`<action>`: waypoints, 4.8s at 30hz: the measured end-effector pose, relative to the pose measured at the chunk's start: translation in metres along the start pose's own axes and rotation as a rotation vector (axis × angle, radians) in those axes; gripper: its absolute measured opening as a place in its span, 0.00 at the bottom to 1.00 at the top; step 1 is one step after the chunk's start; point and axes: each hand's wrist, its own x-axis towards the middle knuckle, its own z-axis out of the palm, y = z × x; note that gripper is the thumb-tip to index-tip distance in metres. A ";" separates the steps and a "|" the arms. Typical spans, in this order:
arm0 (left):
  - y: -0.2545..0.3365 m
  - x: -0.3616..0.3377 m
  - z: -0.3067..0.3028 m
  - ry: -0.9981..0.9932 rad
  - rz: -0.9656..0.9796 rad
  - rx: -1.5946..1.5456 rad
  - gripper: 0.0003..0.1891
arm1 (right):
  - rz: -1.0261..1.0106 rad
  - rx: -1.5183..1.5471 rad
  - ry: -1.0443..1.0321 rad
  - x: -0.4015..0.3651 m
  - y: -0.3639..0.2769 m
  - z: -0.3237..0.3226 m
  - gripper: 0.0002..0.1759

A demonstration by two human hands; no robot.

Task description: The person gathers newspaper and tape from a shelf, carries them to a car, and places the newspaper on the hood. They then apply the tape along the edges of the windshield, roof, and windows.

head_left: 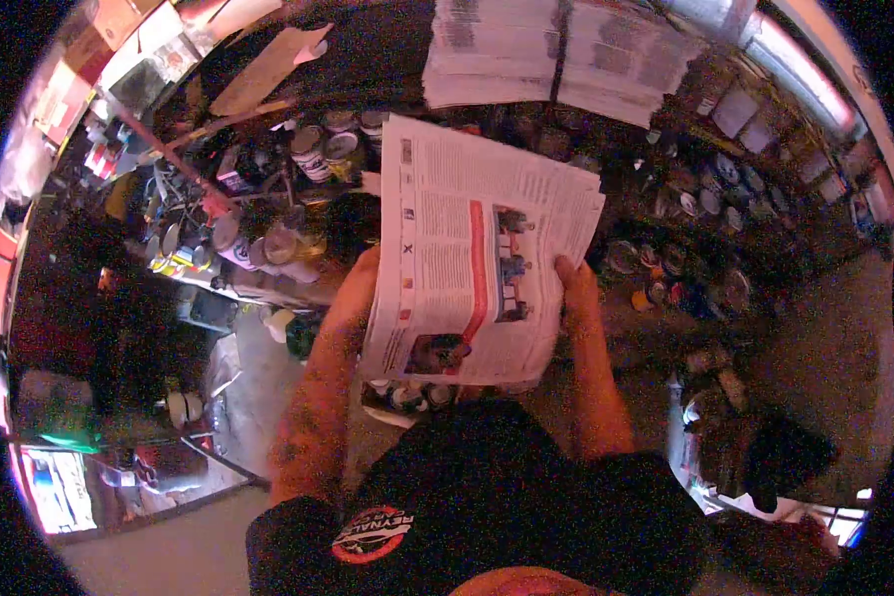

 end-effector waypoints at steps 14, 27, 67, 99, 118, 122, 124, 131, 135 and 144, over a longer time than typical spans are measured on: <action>-0.120 -0.011 -0.032 -0.017 -0.085 -0.361 0.25 | 0.322 0.070 -0.065 -0.030 0.064 0.008 0.35; -0.083 -0.061 -0.040 0.102 -0.060 0.006 0.21 | 0.210 -0.192 -0.200 -0.061 0.011 0.027 0.29; -0.091 -0.150 -0.042 0.167 0.206 0.358 0.17 | 0.152 -0.276 -0.523 -0.021 0.042 0.028 0.35; -0.189 -0.328 -0.176 0.415 -0.034 -0.611 0.24 | 0.076 -1.135 -0.710 -0.180 -0.046 0.183 0.40; -0.175 -0.433 -0.278 0.405 -0.159 0.692 0.27 | -0.132 -1.218 -1.414 -0.178 0.012 0.455 0.28; -0.183 -0.411 -0.355 0.334 -0.032 0.819 0.25 | -0.307 -1.184 -1.494 -0.149 0.105 0.511 0.26; -0.201 -0.380 -0.395 0.385 0.018 0.870 0.21 | -0.298 -1.135 -1.502 -0.136 0.133 0.564 0.25; -0.145 -0.328 -0.549 0.501 -0.066 0.796 0.06 | -0.497 -0.933 -1.786 -0.201 0.095 0.844 0.22; -0.124 -0.325 -0.583 0.565 -0.047 0.782 0.05 | -0.135 -0.582 -2.287 -0.287 0.053 0.962 0.25; -0.193 -0.289 -0.650 0.569 -0.175 0.851 0.07 | -0.086 -0.292 -2.659 -0.391 0.066 1.004 0.34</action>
